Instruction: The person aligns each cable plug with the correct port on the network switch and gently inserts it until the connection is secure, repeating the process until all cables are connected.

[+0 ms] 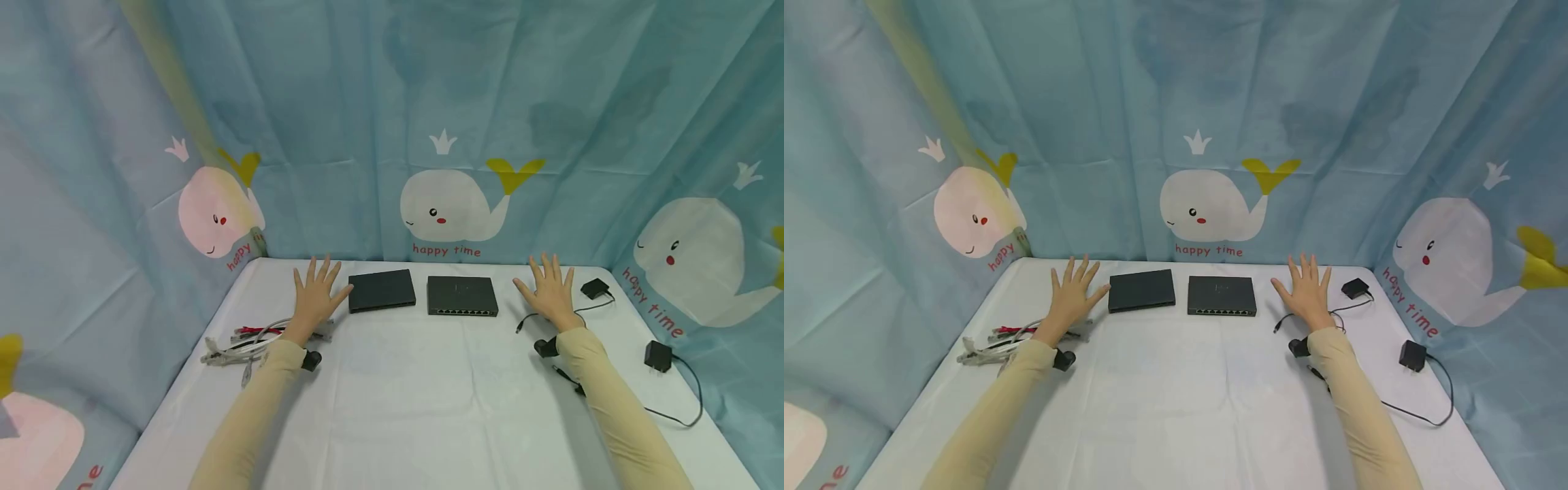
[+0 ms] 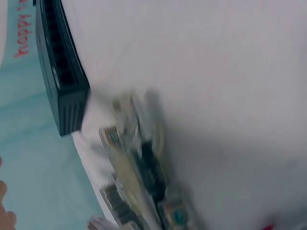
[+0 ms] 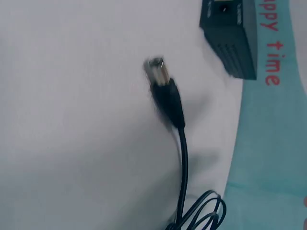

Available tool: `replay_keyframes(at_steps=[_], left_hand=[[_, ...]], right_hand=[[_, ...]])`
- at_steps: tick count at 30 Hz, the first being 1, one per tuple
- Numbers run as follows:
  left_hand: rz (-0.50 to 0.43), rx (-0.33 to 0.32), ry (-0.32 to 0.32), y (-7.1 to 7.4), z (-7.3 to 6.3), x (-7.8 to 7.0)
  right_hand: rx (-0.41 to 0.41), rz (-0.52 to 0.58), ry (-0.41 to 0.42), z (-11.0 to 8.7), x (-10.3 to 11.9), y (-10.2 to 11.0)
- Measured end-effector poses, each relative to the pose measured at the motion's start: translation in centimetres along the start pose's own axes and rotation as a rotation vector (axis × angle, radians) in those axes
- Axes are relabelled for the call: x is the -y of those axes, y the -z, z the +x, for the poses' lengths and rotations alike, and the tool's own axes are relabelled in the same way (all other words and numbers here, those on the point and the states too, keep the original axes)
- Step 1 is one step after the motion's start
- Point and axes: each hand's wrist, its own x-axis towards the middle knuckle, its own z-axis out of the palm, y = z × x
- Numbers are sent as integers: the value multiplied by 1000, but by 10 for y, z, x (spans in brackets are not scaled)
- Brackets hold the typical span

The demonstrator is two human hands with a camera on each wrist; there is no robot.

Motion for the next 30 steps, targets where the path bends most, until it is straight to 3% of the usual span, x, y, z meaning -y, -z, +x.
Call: replay_keyframes(at_steps=[6,11,16,23,30], left_hand=[[-67,51,2,3,-21,-16],[-125,22,3,1,-40,-24],[-134,12,3,-3,-54,-32],[-129,84,44,-3,-69,-46],[-161,70,35,-5,-87,-62]], right_hand=[[-13,71,11,-7,6,0],[13,103,-2,-14,11,-3],[25,152,-16,-23,15,-5],[35,181,-38,-38,21,-9],[23,199,-36,-51,21,-12]])
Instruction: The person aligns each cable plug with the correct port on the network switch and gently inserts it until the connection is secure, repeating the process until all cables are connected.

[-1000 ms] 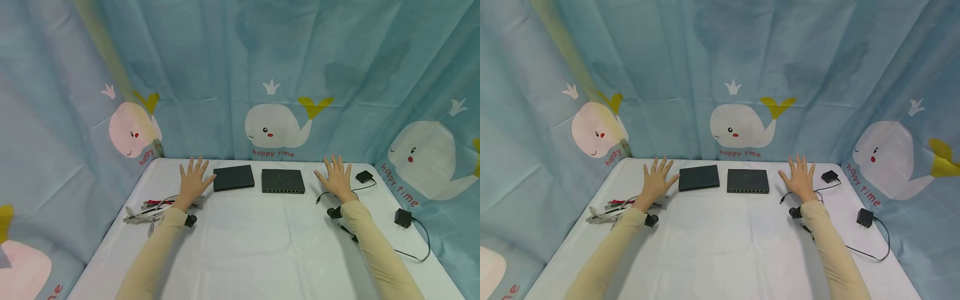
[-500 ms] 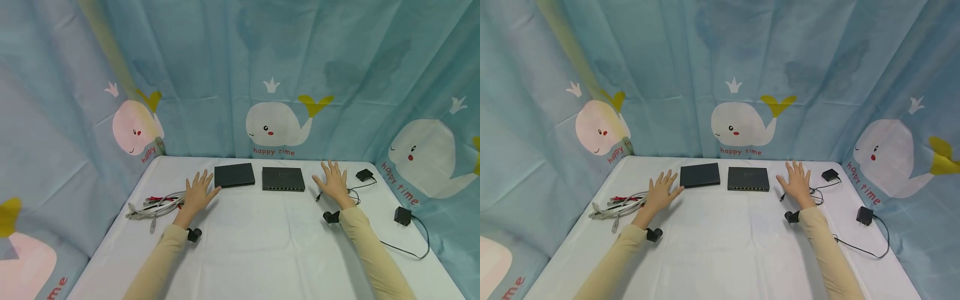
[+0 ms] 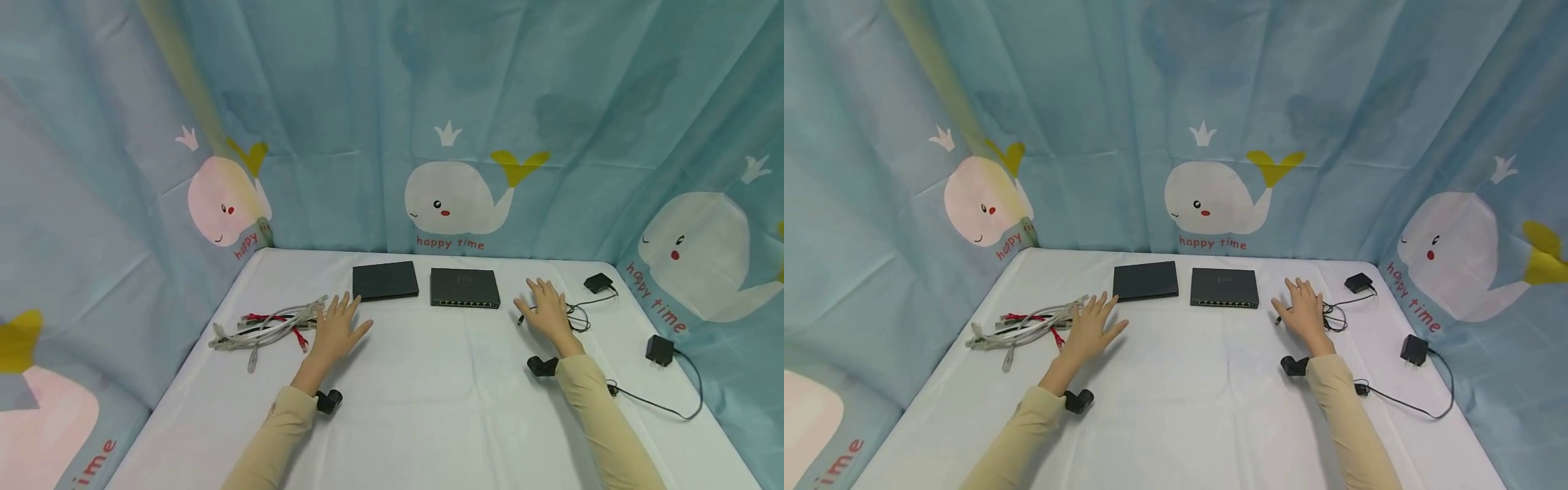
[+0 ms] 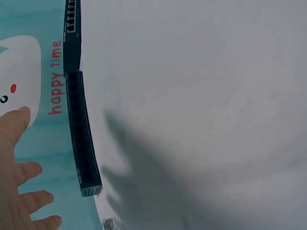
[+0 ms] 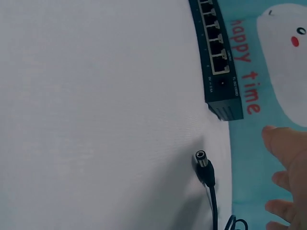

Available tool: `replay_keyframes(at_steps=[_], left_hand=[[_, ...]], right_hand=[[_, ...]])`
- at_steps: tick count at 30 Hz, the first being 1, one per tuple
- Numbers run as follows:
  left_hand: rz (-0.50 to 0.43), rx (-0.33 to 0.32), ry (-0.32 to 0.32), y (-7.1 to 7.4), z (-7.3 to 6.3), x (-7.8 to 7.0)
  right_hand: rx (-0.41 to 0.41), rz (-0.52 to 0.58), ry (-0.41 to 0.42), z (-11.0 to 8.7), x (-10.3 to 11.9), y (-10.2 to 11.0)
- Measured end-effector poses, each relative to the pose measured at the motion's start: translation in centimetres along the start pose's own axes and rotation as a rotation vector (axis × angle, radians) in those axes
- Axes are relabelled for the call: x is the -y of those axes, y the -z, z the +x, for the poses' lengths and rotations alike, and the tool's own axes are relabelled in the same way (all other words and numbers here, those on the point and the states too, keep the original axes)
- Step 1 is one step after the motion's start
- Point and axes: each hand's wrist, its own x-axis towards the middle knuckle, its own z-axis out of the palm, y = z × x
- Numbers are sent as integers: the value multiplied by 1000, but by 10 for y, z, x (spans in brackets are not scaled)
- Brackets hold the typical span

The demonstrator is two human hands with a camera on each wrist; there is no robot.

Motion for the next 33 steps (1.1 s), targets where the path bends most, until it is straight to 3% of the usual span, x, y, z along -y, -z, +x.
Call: replay_keyframes(at_steps=[7,16,22,33], left_hand=[[-17,7,-15,-12,-17,-11],[-64,67,-57,-22,-33,-40],[-84,77,-96,-29,-29,-59],[-99,87,-153,-41,-8,-82]], right_hand=[[23,12,20,-11,-1,0],[20,24,73,-21,-5,-2],[2,24,99,-27,-12,-8],[29,52,115,-30,-11,-12]])
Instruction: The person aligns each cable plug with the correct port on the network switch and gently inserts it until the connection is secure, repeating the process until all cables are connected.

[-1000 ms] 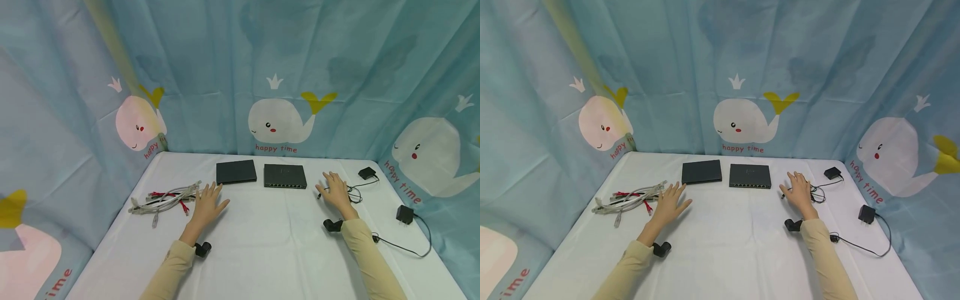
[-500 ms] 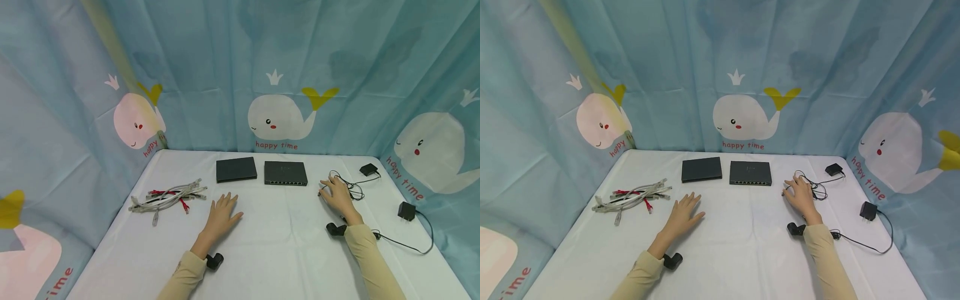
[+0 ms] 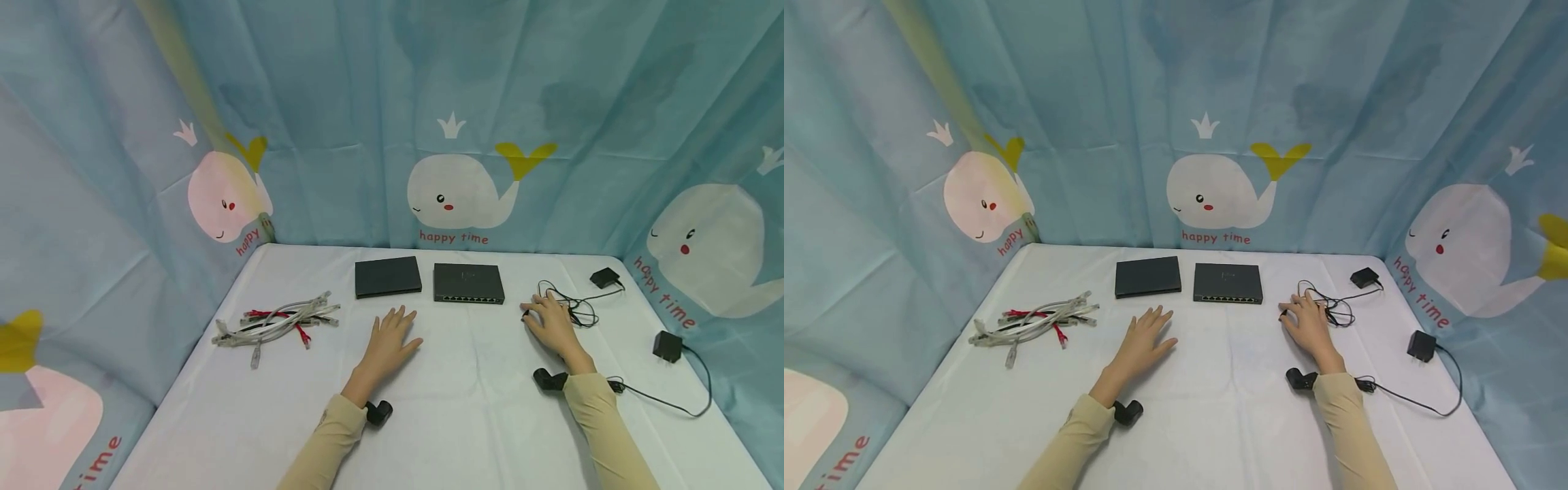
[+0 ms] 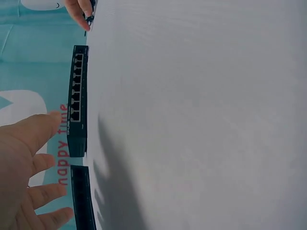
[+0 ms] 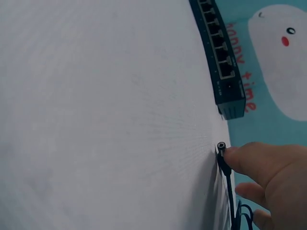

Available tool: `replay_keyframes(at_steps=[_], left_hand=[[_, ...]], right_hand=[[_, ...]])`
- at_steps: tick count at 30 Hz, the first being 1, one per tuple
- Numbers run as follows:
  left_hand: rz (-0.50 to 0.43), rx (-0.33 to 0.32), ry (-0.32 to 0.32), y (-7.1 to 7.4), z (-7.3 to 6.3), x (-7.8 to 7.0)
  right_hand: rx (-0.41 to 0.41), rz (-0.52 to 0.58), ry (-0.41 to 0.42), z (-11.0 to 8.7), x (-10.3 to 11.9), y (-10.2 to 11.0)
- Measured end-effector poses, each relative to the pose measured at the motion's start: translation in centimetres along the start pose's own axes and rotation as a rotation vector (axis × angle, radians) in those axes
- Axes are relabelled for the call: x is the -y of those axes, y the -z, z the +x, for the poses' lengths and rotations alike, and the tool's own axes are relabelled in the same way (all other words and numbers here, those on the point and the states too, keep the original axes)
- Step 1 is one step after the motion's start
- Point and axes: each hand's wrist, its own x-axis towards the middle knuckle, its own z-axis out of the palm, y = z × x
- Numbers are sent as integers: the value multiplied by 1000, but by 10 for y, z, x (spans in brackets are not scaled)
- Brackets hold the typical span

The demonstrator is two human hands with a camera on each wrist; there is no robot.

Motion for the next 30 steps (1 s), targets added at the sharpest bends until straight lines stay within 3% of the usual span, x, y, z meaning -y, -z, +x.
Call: replay_keyframes(at_steps=[18,25,30], left_hand=[[-104,29,-45,-22,42,-21],[-170,66,-7,-28,56,-24],[-234,89,36,-32,62,-26]], right_hand=[[-25,21,3,12,12,-10],[21,44,-22,20,20,-17],[10,74,-7,24,23,-22]])
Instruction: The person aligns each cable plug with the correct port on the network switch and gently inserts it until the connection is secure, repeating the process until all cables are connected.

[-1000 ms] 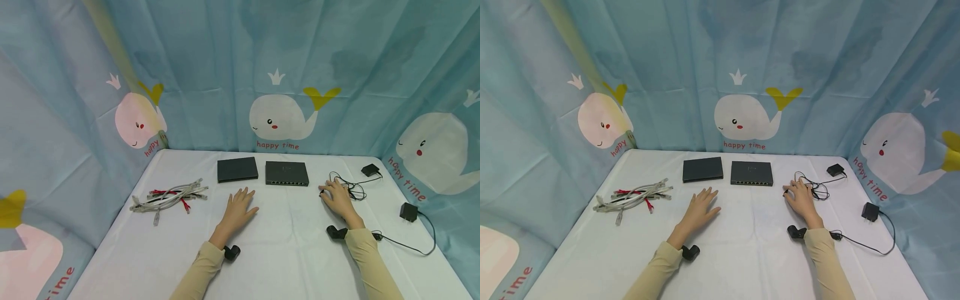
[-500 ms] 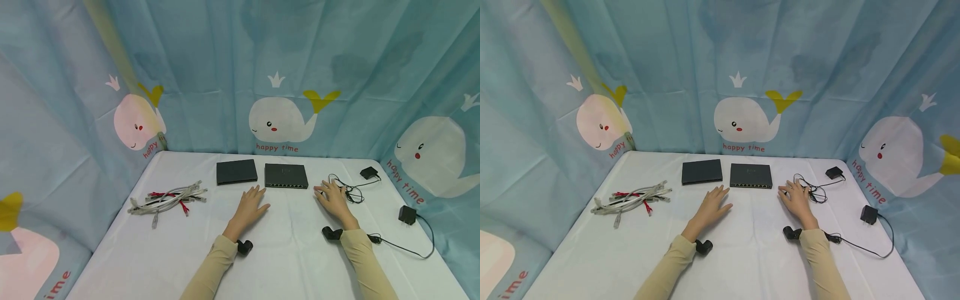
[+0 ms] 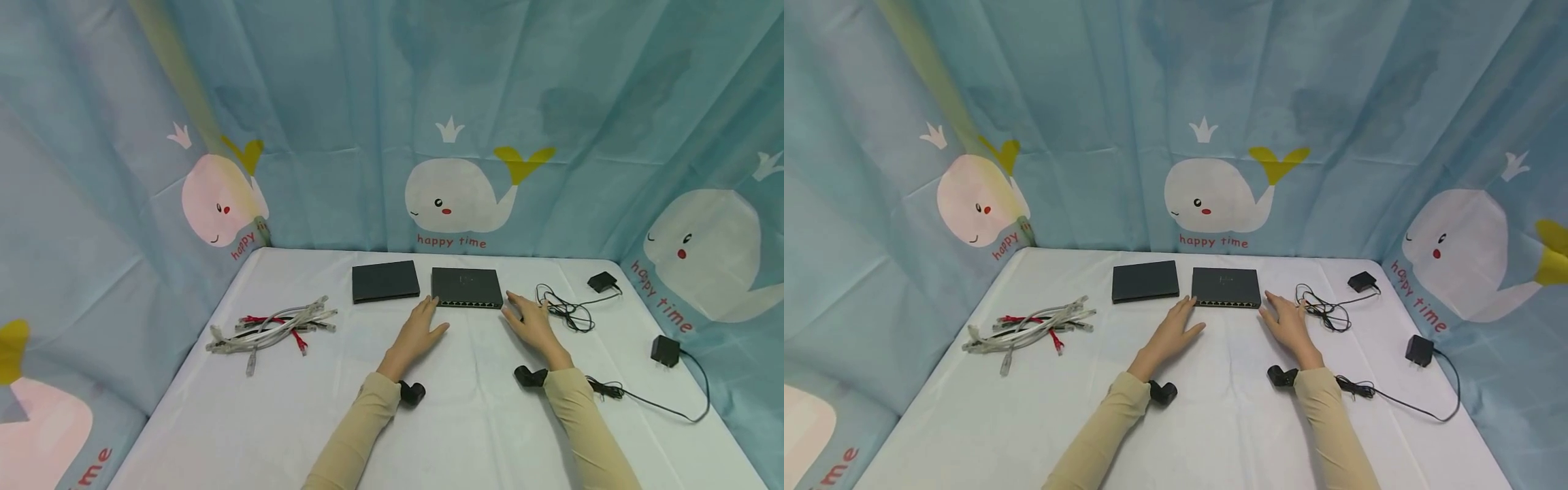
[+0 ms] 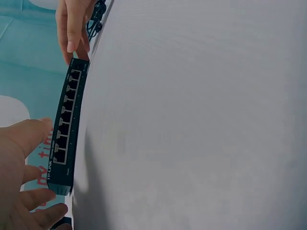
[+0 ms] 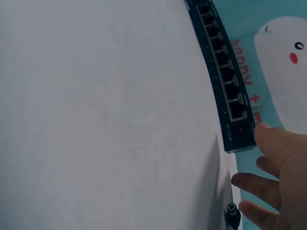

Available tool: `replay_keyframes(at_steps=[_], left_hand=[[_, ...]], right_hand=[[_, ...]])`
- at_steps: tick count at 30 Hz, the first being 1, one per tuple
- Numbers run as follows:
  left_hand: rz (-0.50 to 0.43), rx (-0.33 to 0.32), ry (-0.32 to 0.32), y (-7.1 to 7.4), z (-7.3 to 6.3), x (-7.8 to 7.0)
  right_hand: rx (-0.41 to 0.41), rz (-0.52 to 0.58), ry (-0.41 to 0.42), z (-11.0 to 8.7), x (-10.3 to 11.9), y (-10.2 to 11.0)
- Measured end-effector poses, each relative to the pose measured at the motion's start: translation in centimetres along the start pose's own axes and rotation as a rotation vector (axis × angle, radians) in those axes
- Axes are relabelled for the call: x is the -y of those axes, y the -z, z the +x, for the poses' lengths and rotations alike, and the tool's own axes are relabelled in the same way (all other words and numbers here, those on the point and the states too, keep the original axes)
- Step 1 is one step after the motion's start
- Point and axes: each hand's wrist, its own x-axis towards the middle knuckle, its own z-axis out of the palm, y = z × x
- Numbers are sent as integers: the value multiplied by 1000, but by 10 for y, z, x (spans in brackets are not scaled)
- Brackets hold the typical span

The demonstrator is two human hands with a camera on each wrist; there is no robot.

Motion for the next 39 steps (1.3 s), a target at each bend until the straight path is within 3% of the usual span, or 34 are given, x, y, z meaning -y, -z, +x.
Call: replay_keyframes(at_steps=[8,11,16,24,39], left_hand=[[-145,10,34,-6,8,-2],[-187,9,28,-8,9,-2],[-225,-42,42,-10,11,-2],[-278,-108,64,-15,9,-3],[-302,-118,74,-9,-4,-5]], right_hand=[[-15,172,81,1,6,-7],[-4,205,73,1,6,-8],[49,205,1,5,7,-9],[75,201,-29,1,13,-8],[77,187,-53,-6,21,-12]])
